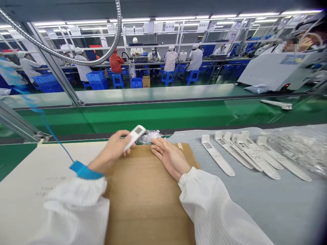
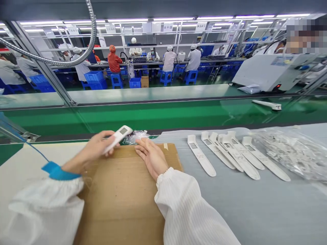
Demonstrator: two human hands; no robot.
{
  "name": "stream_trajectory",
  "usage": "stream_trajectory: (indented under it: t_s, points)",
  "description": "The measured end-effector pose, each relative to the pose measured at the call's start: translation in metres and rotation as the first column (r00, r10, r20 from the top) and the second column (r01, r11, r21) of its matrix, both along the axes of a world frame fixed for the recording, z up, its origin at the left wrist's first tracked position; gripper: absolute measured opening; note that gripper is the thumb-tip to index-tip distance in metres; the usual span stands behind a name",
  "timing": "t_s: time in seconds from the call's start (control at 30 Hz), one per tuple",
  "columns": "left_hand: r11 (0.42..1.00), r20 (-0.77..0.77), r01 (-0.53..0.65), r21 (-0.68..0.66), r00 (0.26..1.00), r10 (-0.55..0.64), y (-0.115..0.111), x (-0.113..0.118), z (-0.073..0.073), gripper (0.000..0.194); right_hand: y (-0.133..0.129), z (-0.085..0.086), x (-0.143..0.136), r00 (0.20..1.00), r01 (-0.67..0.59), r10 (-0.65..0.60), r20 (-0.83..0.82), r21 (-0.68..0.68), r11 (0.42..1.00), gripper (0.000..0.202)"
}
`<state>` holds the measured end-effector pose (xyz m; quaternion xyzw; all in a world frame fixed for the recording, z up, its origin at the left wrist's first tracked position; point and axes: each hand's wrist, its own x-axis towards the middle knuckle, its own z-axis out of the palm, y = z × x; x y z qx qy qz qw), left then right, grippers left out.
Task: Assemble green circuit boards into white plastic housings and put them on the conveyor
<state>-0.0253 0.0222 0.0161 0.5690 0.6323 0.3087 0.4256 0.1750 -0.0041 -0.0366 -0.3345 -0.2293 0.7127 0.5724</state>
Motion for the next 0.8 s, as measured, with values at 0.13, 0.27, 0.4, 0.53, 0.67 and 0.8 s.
stream_trajectory:
  t_s: [0.13,0.27,0.4,0.53,0.67,0.8]
  points:
    - [0.981,-0.444,-0.177,0.081,0.875,0.194,0.077,-0.046,0.015,0.043,0.0,-0.003,0.003,1.0,0.001,-0.001,-0.027,-0.021,1.0,0.017]
    - [0.961,-0.583,-0.239,0.141,0.764,0.275,0.129,-0.072,0.006,0.038,0.002,-0.001,0.004,1.0,0.009,-0.01,-0.012,-0.052,0.999,0.019]
    - [0.94,-0.656,-0.295,0.172,0.677,0.333,0.137,-0.078,-0.016,0.032,0.001,0.001,0.003,1.0,0.008,-0.008,-0.007,-0.066,0.998,0.022]
    - [0.91,-0.646,-0.309,0.277,0.641,0.414,0.117,-0.072,-0.019,0.042,0.0,0.004,0.002,1.0,0.023,-0.022,0.011,-0.087,0.996,0.021]
    - [0.962,-0.548,-0.185,0.202,0.793,0.267,0.077,-0.049,-0.008,0.029,0.0,0.005,0.003,0.999,0.016,-0.012,0.043,-0.074,0.997,0.02]
    - [0.994,-0.189,0.03,0.11,0.982,-0.008,0.026,-0.011,-0.013,0.028,0.001,0.002,0.004,0.998,-0.016,0.018,0.066,-0.026,1.0,0.025]
